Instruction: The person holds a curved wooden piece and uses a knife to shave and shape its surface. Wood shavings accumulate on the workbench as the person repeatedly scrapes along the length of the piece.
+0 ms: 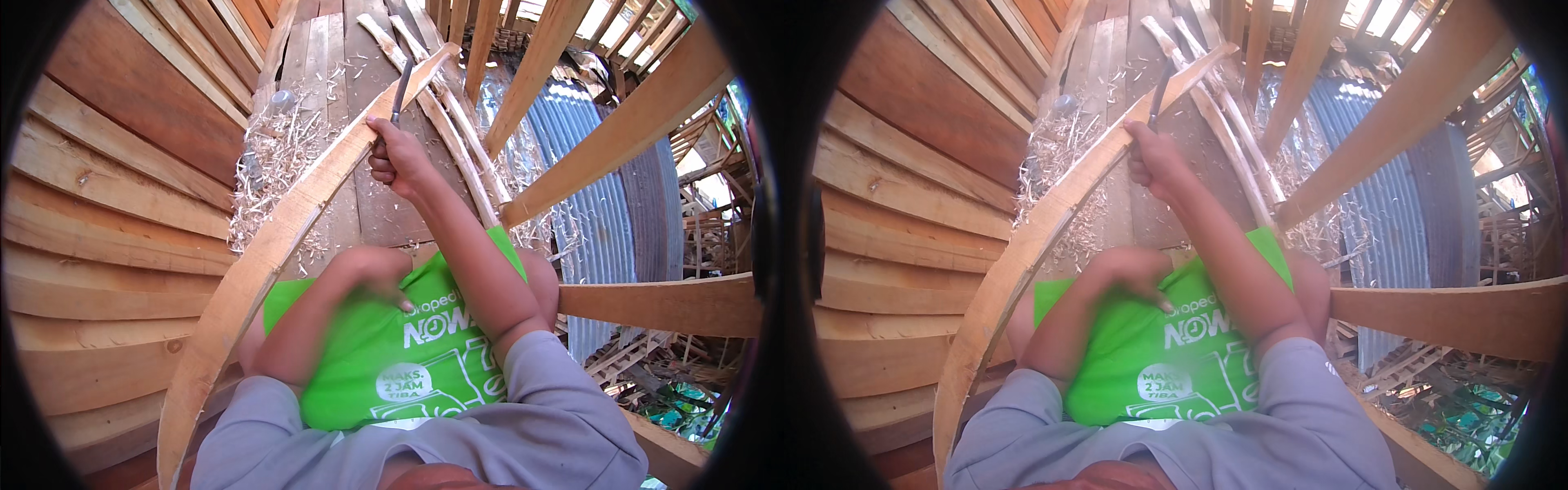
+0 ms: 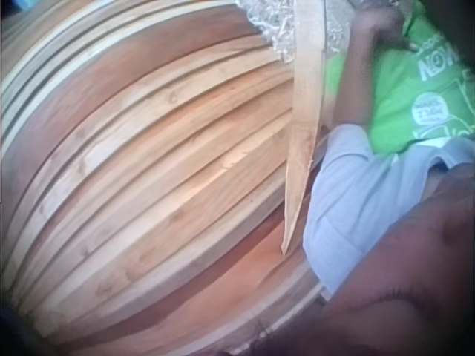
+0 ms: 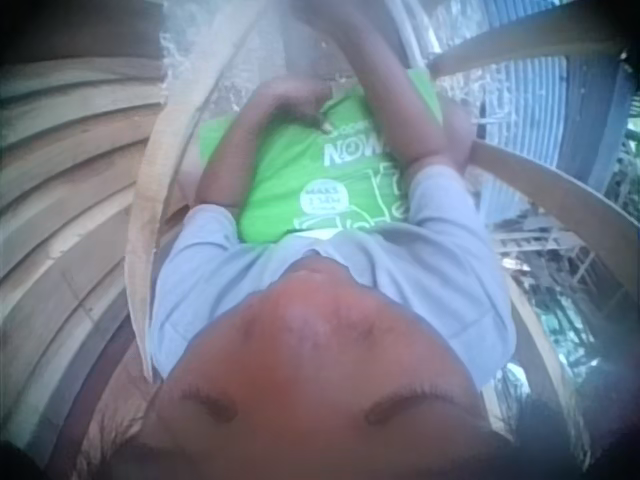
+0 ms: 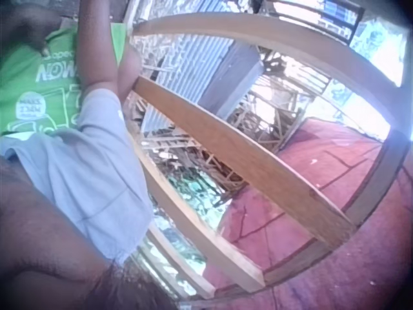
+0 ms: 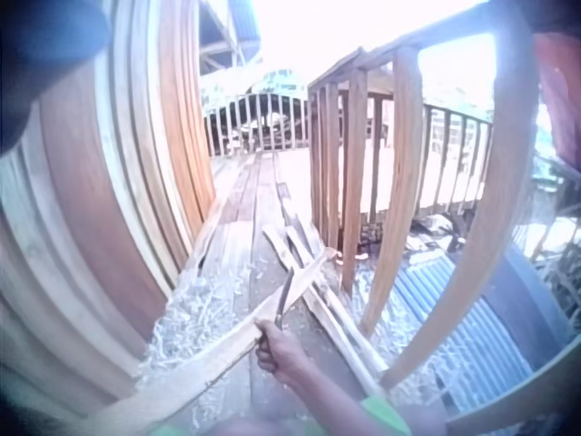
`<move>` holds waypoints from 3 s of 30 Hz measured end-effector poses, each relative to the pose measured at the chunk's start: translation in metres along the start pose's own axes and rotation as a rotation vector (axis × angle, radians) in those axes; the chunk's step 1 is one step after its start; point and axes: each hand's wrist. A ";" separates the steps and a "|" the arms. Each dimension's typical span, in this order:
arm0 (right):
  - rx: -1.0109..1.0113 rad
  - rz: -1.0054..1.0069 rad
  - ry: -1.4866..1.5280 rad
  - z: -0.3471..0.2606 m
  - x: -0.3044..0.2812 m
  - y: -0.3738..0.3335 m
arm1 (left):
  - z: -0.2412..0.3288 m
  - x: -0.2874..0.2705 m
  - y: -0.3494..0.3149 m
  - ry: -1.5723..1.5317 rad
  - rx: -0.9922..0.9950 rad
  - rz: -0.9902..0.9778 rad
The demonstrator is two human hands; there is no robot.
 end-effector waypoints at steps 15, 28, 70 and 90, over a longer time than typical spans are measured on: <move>0.081 0.099 0.036 -0.002 0.010 -0.005 | 0.060 -0.006 -0.101 -0.196 0.711 0.497; 0.145 0.114 0.001 0.009 0.011 -0.001 | 0.087 0.031 -0.153 -1.017 1.971 0.324; 0.186 0.073 0.036 0.005 0.012 -0.003 | 0.098 0.017 -0.127 -0.924 1.155 1.148; -0.063 0.019 -0.295 0.047 -0.016 0.024 | 0.139 -0.035 -0.145 0.279 0.020 1.096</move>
Point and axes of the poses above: each hand's wrist, its own y-axis towards the middle knuckle, its own x-axis out of the palm, z = x × y, and after that the axes turned 2 degrees about x, right-handed
